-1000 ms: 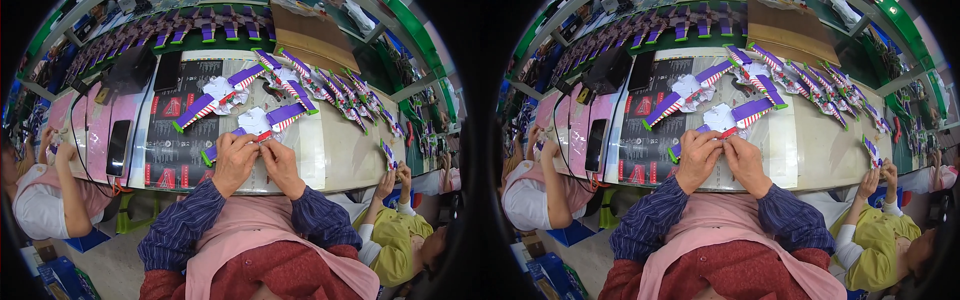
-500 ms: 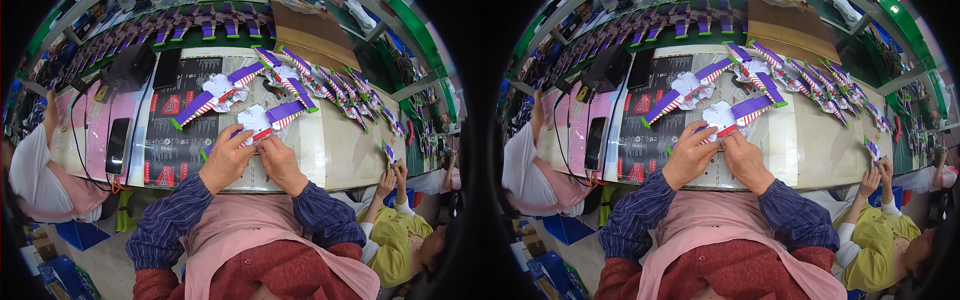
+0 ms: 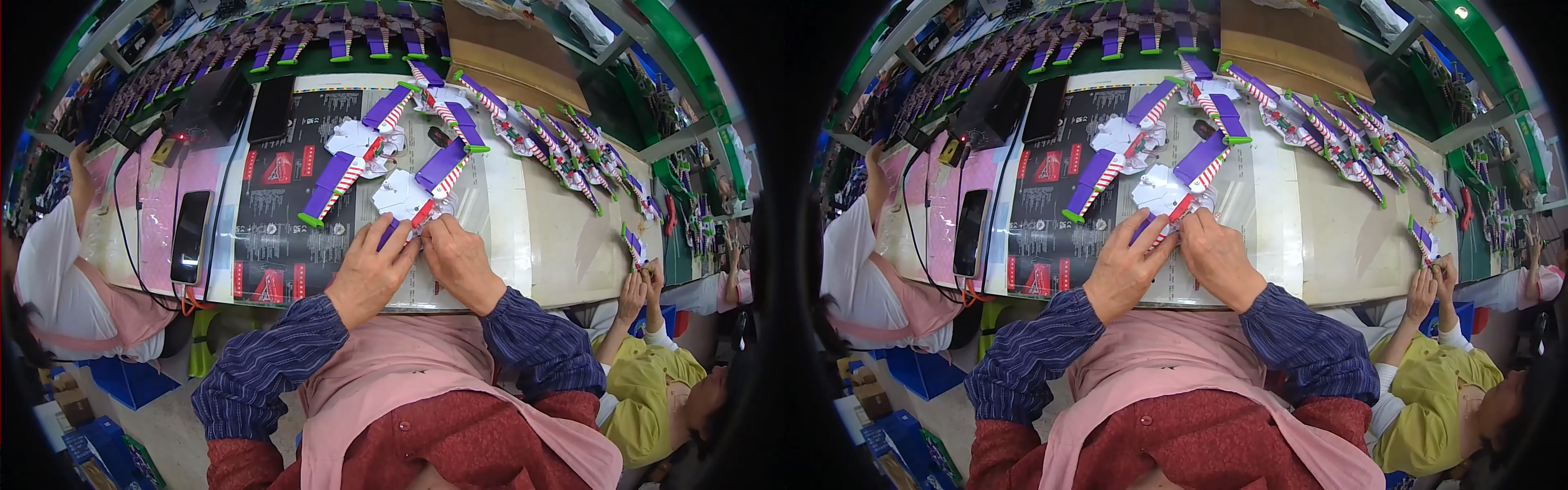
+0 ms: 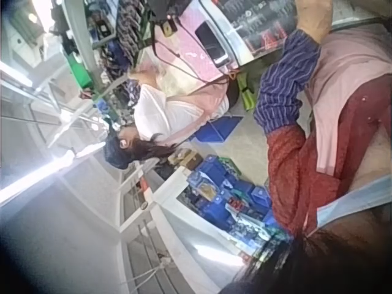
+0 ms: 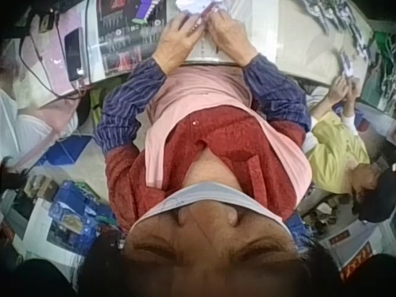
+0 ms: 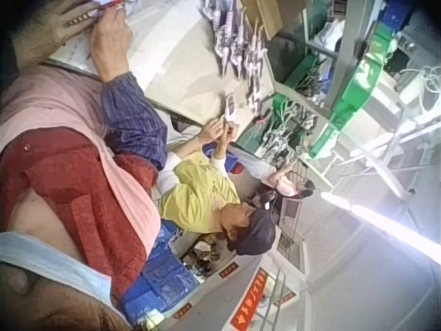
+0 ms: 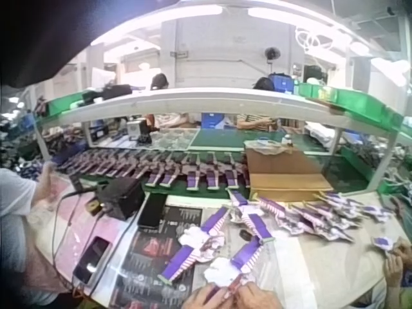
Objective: The person assembles toy wing units by attaching plastic wing pieces onto central body components by hand and placing the assembled units on the table.
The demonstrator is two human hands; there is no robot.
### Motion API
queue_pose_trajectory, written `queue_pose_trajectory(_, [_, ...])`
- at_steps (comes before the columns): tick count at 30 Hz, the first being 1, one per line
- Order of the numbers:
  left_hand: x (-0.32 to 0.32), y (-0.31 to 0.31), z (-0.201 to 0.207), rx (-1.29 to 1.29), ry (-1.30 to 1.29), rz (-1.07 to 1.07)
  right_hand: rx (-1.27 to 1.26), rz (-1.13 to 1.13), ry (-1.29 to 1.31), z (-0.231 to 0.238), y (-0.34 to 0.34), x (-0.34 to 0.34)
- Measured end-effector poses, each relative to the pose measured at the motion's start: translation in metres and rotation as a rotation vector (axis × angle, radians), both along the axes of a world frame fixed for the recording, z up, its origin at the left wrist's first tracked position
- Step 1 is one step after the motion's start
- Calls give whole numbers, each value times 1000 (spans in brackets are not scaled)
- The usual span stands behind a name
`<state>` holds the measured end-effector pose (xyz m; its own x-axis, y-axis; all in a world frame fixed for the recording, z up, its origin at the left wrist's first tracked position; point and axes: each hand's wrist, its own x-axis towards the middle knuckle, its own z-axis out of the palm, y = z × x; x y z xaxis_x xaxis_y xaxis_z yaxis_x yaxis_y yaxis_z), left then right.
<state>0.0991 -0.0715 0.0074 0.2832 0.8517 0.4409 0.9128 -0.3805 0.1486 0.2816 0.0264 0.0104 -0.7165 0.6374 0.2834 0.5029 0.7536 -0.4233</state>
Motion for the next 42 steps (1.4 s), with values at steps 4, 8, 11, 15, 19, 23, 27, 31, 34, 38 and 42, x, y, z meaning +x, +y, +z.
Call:
queue_pose_trajectory(4, [4,1,0,9,64,9,67,67,-18,-3,3,7])
queue_pose_trajectory(8, [6,3,2,-14,85,19,181,265,-8,1,2,25])
queue_pose_trajectory(11, [5,3,6,-28,67,27,158,291,-123,16,-2,34])
queue_pose_trajectory(15, [-1,15,11,-103,-48,-6,128,181,93,-9,-18,18])
queue_pose_trajectory(19, [-14,23,4,-84,-88,-111,162,192,114,7,-18,31])
queue_pose_trajectory(23, [-3,24,6,-131,-218,-76,338,50,80,6,7,26])
queue_pose_trajectory(27, [9,28,-3,-59,-205,30,384,108,113,-4,10,27])
queue_pose_trajectory(31, [10,28,-10,-39,-167,37,120,-82,344,-10,0,22])
queue_pose_trajectory(34, [11,26,-13,8,-127,0,-65,-153,344,-11,1,23])
queue_pose_trajectory(38, [16,26,-18,54,-88,14,-97,-203,323,-6,5,19])
queue_pose_trajectory(42, [22,27,-16,17,-3,51,-116,-232,314,-5,8,17])
